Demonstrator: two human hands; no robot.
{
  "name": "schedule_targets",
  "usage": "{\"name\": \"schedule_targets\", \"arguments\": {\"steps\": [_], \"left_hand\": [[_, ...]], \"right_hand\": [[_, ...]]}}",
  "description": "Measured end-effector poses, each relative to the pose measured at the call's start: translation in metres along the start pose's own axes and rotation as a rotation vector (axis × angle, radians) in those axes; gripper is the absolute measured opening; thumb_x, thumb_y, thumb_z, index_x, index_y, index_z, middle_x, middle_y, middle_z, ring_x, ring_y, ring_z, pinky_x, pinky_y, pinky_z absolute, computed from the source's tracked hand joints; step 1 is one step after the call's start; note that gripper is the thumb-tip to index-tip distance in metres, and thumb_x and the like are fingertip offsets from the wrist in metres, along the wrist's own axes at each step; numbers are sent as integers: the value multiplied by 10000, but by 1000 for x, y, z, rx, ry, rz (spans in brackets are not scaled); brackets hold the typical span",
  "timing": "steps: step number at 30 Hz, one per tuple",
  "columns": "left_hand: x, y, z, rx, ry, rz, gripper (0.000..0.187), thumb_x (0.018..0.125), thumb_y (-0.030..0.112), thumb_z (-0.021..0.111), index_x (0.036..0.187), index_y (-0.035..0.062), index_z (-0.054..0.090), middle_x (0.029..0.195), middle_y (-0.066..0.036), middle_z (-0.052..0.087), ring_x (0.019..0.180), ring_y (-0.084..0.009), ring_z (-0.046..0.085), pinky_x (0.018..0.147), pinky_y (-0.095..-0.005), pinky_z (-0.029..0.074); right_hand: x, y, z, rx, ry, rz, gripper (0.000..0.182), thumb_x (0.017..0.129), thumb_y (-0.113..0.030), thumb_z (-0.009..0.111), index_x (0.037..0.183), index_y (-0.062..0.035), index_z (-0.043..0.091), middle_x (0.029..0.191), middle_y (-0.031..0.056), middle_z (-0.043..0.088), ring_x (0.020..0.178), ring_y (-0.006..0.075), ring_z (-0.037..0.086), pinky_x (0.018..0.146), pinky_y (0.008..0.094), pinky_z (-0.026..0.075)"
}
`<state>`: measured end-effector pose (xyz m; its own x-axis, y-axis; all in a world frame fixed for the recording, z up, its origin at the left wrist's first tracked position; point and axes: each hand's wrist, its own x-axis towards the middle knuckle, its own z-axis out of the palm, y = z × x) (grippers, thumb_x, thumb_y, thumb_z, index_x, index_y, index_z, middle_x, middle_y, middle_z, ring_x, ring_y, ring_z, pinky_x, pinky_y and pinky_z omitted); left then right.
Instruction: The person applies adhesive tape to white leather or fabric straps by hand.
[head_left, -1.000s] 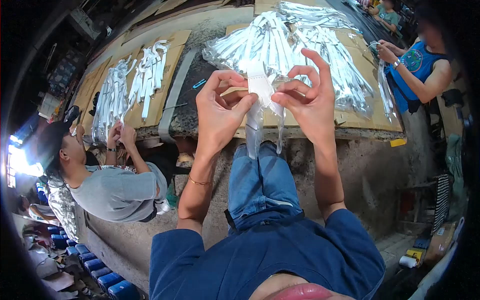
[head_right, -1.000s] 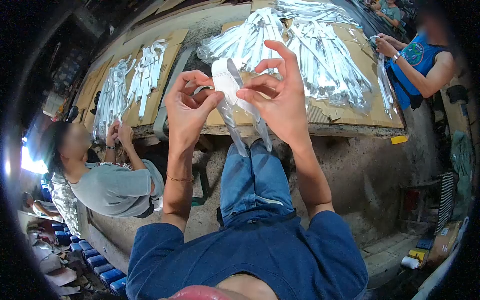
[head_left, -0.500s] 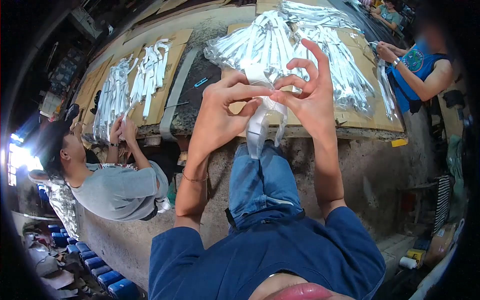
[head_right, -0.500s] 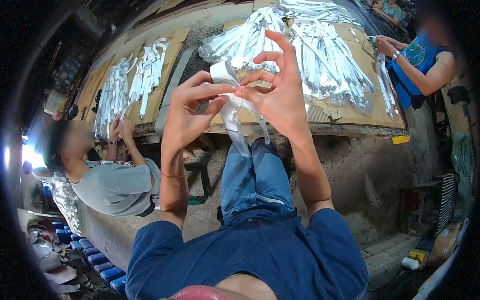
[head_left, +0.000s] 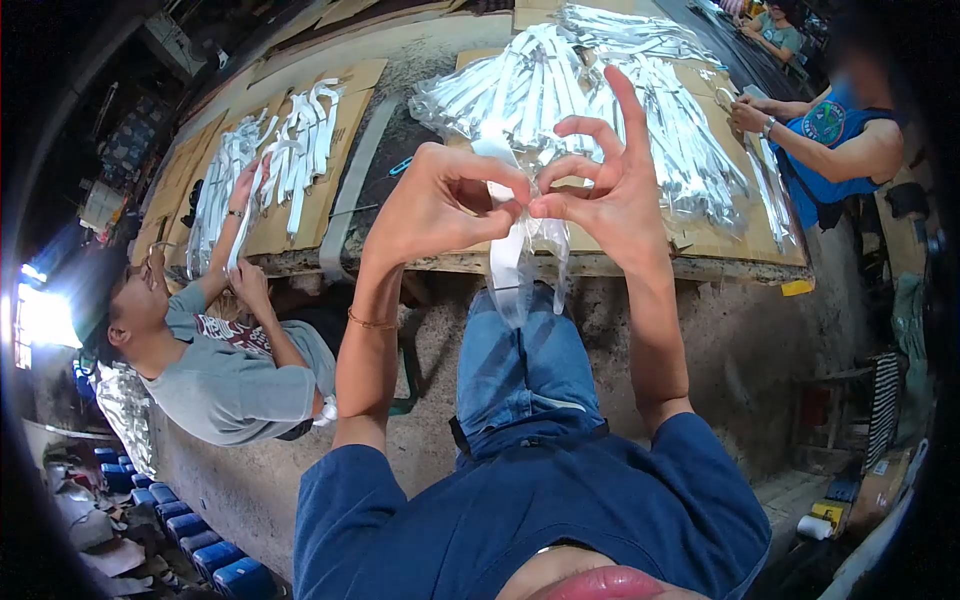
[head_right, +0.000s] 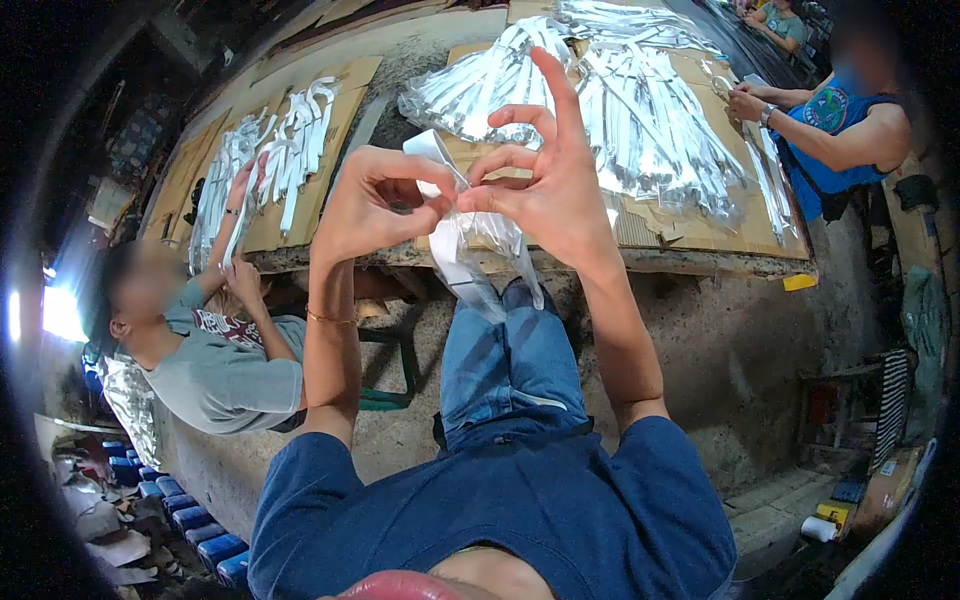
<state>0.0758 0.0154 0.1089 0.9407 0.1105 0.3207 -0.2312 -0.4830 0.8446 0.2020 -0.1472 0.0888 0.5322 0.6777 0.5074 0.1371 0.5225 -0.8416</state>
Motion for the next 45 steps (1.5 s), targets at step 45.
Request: {"name": "schedule_targets", "arguments": {"steps": [45], "left_hand": [[-17, -15, 17, -48, 261, -70, 156, 868, -50, 610, 976, -31, 720, 878, -57, 710, 755, -60, 607, 639, -204, 479]], "right_hand": [[-13, -11, 16, -523, -193, -50, 513, 807, 6, 700, 1268, -73, 492, 776, 62, 660, 630, 131, 495, 622, 268, 425]]}}
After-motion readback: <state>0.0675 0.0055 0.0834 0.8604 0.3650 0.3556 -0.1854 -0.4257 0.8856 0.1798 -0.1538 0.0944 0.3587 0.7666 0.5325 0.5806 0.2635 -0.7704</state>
